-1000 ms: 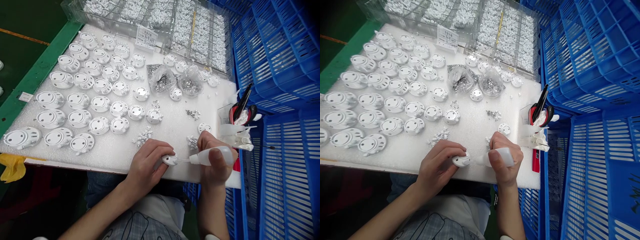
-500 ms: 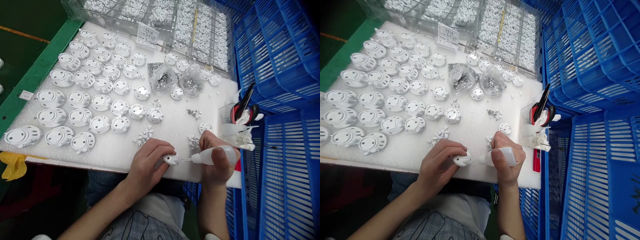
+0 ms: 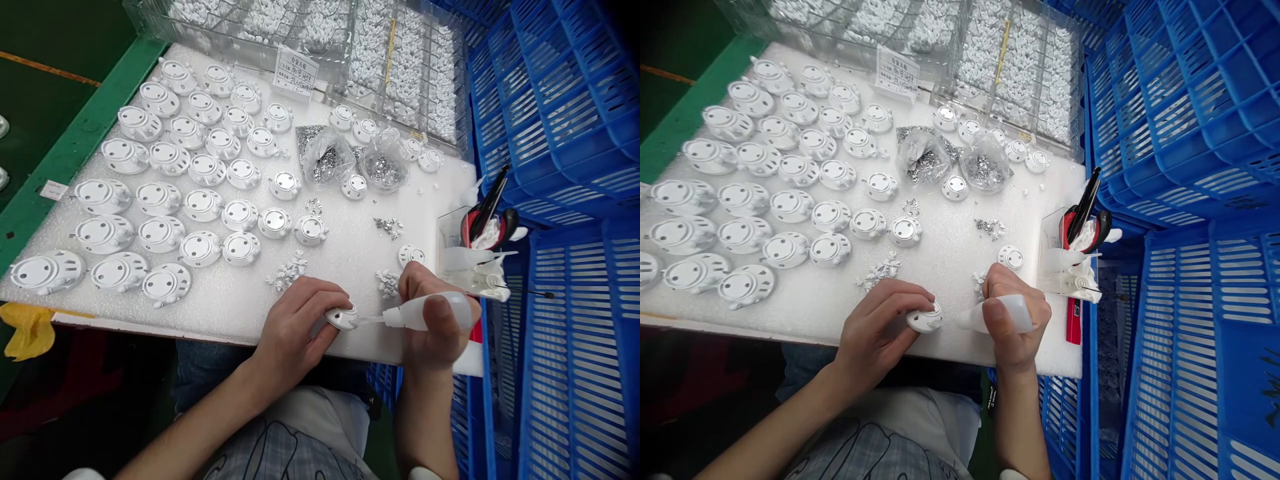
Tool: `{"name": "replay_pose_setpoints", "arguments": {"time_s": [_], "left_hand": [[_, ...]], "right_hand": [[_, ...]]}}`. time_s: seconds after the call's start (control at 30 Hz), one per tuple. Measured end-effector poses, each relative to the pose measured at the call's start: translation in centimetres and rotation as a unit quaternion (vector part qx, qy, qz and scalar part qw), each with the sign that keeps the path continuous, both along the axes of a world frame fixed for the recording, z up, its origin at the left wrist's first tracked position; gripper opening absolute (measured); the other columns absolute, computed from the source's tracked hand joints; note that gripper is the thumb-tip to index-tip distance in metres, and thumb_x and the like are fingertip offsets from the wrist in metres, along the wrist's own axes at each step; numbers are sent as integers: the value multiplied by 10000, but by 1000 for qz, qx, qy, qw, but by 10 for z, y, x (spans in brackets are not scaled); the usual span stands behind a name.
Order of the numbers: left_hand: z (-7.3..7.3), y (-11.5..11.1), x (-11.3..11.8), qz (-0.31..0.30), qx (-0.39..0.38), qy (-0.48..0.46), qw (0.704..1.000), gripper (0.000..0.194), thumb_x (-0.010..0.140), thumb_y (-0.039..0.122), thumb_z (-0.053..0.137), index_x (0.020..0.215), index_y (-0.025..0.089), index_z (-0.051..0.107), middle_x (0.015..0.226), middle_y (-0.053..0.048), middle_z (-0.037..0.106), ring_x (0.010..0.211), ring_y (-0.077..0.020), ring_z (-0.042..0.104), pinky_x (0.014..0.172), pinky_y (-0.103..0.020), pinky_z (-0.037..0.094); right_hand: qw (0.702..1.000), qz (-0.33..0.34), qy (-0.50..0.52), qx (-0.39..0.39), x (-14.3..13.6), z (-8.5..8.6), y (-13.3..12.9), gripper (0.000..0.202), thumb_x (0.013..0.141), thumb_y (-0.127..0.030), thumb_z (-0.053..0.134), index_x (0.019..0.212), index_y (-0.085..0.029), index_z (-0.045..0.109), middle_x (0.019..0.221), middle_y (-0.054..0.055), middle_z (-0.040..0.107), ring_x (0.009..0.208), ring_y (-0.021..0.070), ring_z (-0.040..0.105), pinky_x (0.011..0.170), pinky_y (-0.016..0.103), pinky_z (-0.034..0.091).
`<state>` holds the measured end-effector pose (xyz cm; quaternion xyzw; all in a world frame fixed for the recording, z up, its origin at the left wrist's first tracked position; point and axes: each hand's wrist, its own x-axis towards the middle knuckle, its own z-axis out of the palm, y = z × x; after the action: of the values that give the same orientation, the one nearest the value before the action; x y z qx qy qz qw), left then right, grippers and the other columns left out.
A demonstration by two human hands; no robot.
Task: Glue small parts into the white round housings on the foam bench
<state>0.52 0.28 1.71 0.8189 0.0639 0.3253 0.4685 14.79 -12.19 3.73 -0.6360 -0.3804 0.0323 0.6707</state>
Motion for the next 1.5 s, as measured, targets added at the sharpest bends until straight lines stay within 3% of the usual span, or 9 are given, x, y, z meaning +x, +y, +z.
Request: {"name": "replay_pose_setpoints", "arguments": {"time_s": [0.63, 0.9, 1.17, 1.33, 1.5], "left_hand": [[0, 0, 0, -1, 1, -6, 1000, 154, 983, 64, 658, 1060, 197, 659, 991, -61, 766, 932, -190, 708, 863, -304, 579], [-1, 0, 0, -2, -12, -9, 1000, 190, 964, 45, 655, 1062, 208, 659, 993, -64, 773, 935, -200, 718, 852, -312, 590], [1, 0, -1, 3, -24, -18, 1000, 164, 971, 68, 661, 1058, 206, 663, 986, -65, 782, 914, -196, 728, 840, -308, 595], [0, 1, -2, 3, -34, -37, 999, 171, 970, 67, 664, 1073, 204, 656, 992, -66, 783, 919, -190, 733, 833, -298, 599], [-1, 2, -4, -7, -51, -51, 997, 140, 993, 95, 649, 1075, 208, 639, 1010, -77, 781, 937, -199, 739, 842, -310, 612]], "right_hand": [[1000, -20, 10, 17, 0, 0, 1, 607, 981, -453, 645, 512, -202, 353, 486, -52, 245, 471, 100, 269, 520, 334, 177], [991, -37, 113, 65, 6, 10, 6, 597, 944, -686, 616, 595, -235, 438, 567, -50, 294, 477, 121, 263, 450, 324, 200], [991, -58, 114, -23, 7, 7, -1, 358, 884, -566, 661, 925, -222, 749, 884, 50, 543, 647, 149, 470, 518, 305, 354], [990, -85, 102, -52, 3, 0, -2, 371, 854, -537, 778, 1068, -235, 751, 894, 55, 648, 726, 181, 592, 578, 306, 426], [990, -84, 96, -64, 1, 3, 4, 336, 845, -475, 836, 1025, -244, 670, 904, 52, 750, 761, 200, 701, 560, 289, 496]]}}
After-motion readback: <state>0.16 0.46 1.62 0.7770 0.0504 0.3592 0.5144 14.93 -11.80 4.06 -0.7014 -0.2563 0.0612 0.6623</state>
